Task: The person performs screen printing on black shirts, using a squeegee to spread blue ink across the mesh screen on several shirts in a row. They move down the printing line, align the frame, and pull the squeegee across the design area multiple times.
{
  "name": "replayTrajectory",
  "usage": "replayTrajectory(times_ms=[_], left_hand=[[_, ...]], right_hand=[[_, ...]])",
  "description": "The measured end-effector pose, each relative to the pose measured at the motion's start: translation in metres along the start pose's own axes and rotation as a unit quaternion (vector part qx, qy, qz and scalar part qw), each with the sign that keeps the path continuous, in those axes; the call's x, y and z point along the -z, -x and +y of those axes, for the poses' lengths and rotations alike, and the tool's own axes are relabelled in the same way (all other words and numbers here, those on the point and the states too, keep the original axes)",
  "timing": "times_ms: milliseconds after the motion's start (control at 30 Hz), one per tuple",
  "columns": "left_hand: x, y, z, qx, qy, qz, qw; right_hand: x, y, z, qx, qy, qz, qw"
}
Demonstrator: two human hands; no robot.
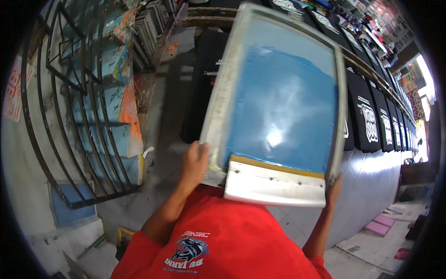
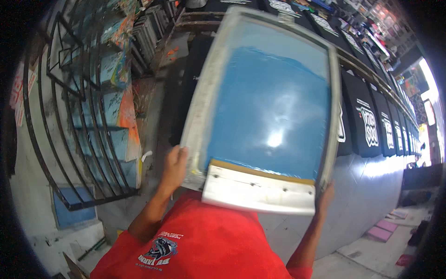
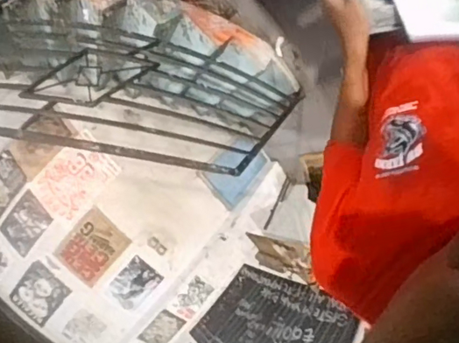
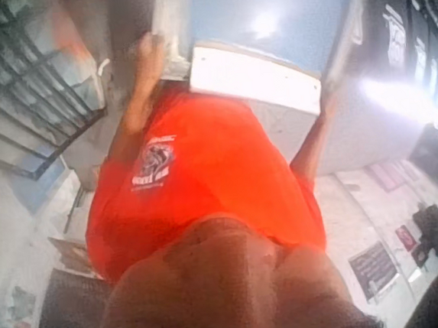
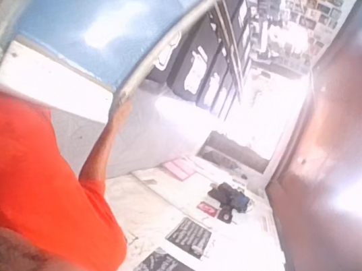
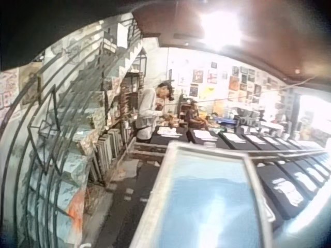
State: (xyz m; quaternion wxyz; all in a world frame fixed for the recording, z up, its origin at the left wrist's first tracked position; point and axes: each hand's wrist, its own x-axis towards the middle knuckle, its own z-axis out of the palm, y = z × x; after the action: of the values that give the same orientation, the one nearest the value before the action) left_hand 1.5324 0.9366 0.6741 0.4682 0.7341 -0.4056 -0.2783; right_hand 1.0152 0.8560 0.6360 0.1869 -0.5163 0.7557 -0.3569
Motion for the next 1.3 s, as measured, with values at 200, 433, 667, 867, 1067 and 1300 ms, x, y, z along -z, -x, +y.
replayTrajectory(times_ms=[200, 433, 667, 867, 1067, 1300], left_hand=[[-0.065, 0.045, 0.066, -0.054, 0.042, -0.148, 0.987], [-0.145, 0.1, 0.1, -0.105, 0.039, -0.299, 0.948], [-0.2, 0.161, 0.125, -0.139, 0.026, -0.4, 0.906], [-0.214, 0.186, 0.142, -0.157, 0.019, -0.438, 0.885], [-0.214, 0.198, 0.15, -0.164, 0.008, -0.453, 0.876], [-0.205, 0.21, 0.159, -0.17, 0.004, -0.434, 0.885]], right_hand=[[0.137, 0.059, 0.11, -0.075, 0.134, 0.059, 0.986], [0.218, 0.183, 0.121, -0.294, -0.072, 0.209, 0.93], [0.289, 0.298, 0.237, -0.268, 0.378, 0.169, 0.87], [0.257, 0.293, 0.214, -0.34, 0.25, 0.228, 0.877], [0.252, 0.29, 0.215, -0.359, 0.167, 0.246, 0.885], [0.263, 0.294, 0.227, -0.361, 0.072, 0.263, 0.892]])
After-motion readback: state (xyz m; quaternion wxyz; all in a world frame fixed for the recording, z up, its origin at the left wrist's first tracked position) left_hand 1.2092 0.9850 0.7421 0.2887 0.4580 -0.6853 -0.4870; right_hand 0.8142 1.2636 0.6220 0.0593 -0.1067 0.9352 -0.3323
